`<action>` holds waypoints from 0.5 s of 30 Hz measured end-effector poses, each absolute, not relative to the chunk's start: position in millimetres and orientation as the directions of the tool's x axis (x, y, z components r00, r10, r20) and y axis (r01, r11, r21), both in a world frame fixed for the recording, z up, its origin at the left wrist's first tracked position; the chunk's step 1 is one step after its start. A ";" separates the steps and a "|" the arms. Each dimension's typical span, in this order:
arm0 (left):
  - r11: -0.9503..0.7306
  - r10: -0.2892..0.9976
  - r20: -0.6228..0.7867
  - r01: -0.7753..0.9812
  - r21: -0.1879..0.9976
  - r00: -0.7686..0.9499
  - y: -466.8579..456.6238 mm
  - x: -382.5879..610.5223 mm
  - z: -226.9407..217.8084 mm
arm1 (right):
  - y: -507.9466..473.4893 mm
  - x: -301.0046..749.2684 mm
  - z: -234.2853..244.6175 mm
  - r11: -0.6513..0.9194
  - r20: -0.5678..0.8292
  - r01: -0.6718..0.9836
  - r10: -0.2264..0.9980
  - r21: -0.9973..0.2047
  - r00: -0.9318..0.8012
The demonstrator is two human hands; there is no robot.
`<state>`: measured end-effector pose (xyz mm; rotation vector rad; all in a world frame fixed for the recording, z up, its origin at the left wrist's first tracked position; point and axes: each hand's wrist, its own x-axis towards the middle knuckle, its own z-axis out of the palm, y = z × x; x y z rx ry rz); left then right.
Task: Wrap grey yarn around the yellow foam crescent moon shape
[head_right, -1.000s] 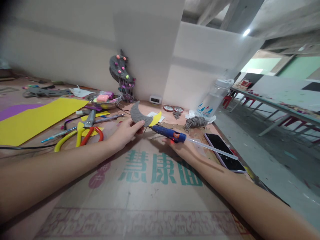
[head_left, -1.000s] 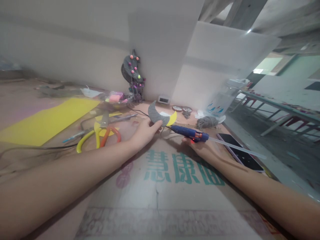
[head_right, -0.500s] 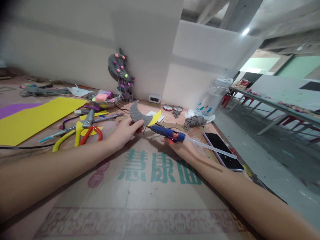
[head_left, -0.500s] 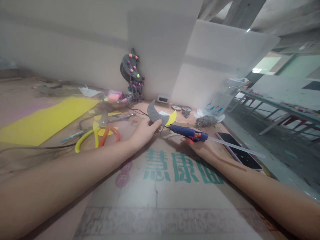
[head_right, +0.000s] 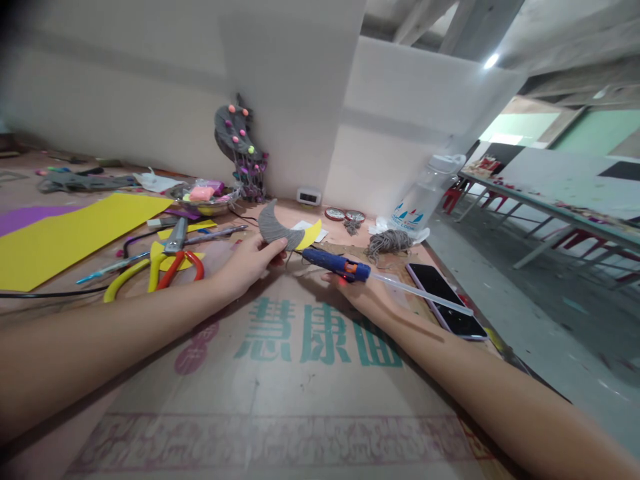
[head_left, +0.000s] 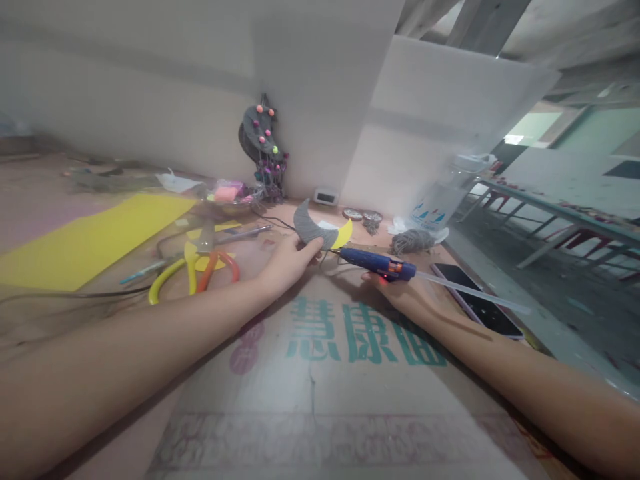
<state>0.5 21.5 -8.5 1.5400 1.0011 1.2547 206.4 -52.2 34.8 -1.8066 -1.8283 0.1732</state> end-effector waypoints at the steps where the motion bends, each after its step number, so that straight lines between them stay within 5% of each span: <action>1: -0.282 0.949 0.271 0.052 0.958 0.163 21.7 0.6 -8.8 | -52.4 206.3 35.1 0.089 0.299 0.882 0.952 -0.463 0.061; 15: -0.268 0.956 0.255 0.082 0.960 0.147 19.8 0.3 -6.2 | -56.6 202.7 43.6 0.040 0.274 0.881 0.956 -0.471 0.104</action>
